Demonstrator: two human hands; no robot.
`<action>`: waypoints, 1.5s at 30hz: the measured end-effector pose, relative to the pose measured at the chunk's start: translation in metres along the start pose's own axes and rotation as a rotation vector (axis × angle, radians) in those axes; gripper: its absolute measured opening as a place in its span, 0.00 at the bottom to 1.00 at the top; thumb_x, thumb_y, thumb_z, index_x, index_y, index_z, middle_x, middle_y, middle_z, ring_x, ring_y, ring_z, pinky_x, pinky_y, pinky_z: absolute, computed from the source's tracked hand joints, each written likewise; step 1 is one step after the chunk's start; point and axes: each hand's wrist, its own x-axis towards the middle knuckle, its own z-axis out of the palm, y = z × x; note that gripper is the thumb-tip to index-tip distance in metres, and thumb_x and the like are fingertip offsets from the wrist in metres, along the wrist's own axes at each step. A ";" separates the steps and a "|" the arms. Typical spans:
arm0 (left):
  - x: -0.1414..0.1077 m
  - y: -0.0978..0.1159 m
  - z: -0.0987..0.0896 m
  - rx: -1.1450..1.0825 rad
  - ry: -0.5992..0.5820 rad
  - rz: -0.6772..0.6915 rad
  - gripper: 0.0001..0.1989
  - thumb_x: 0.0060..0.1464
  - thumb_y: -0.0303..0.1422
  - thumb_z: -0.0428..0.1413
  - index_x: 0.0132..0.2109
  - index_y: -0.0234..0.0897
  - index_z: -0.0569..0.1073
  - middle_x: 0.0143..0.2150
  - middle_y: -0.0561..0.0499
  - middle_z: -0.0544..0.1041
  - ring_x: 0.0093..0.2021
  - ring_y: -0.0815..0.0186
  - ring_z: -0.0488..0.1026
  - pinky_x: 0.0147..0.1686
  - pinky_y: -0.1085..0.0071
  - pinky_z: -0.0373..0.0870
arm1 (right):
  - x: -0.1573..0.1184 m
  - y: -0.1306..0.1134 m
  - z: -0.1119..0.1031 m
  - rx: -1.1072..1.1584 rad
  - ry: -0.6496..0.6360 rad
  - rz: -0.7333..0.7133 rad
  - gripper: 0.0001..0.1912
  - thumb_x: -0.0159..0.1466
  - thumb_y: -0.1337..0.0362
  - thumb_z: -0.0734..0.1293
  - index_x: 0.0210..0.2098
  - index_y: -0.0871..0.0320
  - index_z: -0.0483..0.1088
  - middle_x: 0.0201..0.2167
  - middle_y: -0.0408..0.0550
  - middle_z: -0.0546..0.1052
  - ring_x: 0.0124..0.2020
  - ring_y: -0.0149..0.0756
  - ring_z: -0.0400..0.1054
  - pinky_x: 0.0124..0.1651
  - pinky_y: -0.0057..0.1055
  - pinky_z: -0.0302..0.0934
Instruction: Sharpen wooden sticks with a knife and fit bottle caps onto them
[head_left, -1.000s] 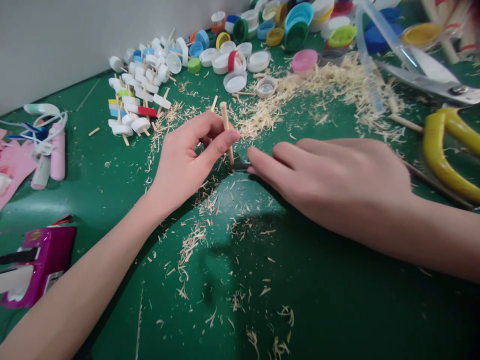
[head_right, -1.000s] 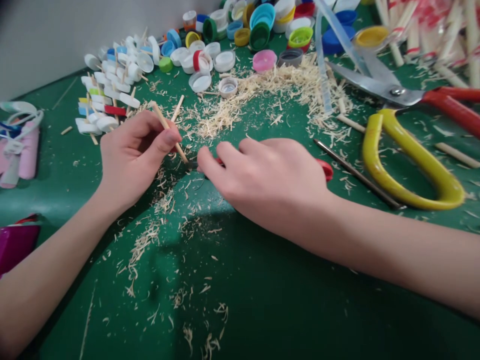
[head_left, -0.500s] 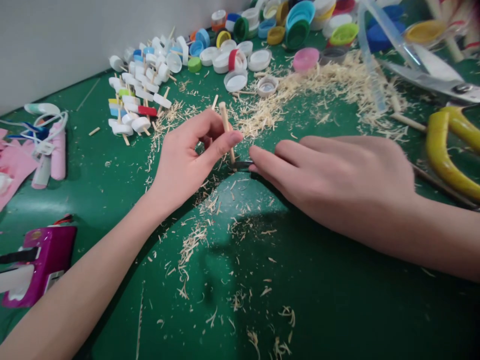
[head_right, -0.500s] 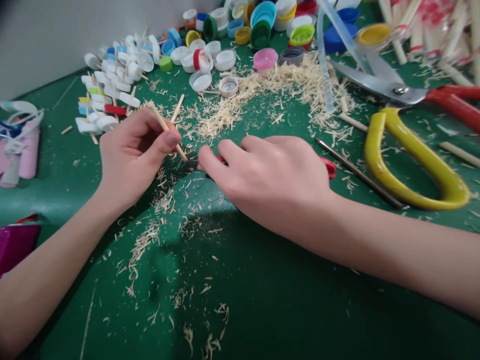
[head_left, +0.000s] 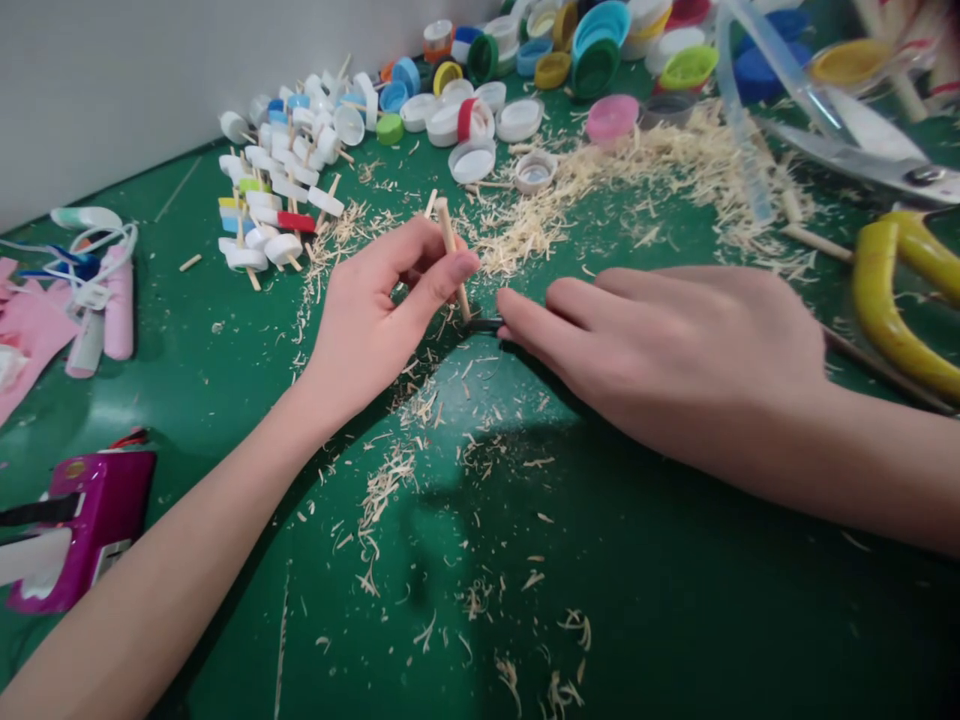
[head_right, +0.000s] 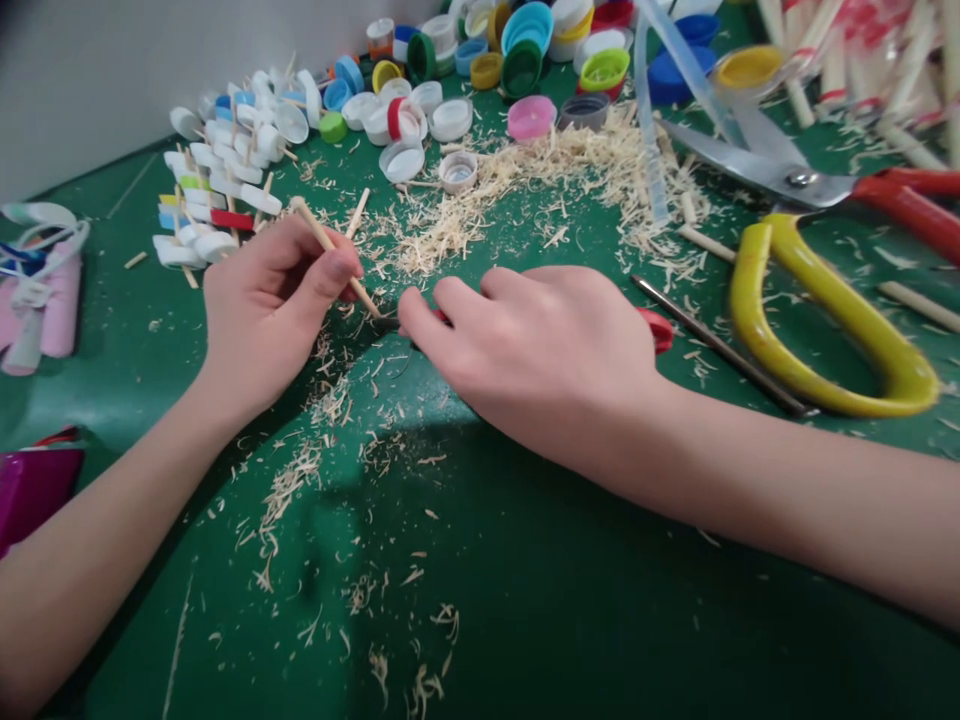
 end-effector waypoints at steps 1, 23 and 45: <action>0.000 0.001 0.000 0.004 -0.001 0.001 0.16 0.63 0.47 0.50 0.34 0.42 0.73 0.30 0.56 0.78 0.30 0.71 0.75 0.34 0.71 0.73 | 0.000 0.000 0.000 0.006 0.004 -0.006 0.15 0.66 0.73 0.58 0.48 0.59 0.71 0.23 0.41 0.68 0.23 0.30 0.58 0.24 0.30 0.37; -0.002 0.002 0.000 0.016 -0.023 0.019 0.19 0.65 0.47 0.45 0.34 0.42 0.71 0.31 0.54 0.77 0.32 0.68 0.76 0.34 0.69 0.75 | 0.007 0.003 -0.007 0.084 -0.201 0.025 0.14 0.67 0.71 0.57 0.48 0.58 0.69 0.24 0.43 0.69 0.23 0.30 0.58 0.24 0.32 0.33; -0.002 0.003 0.000 0.047 -0.080 0.037 0.18 0.67 0.44 0.43 0.38 0.41 0.71 0.32 0.54 0.77 0.31 0.69 0.76 0.34 0.70 0.74 | 0.002 -0.003 -0.008 0.006 -0.088 0.007 0.20 0.66 0.77 0.53 0.52 0.63 0.69 0.21 0.42 0.66 0.21 0.31 0.58 0.23 0.31 0.34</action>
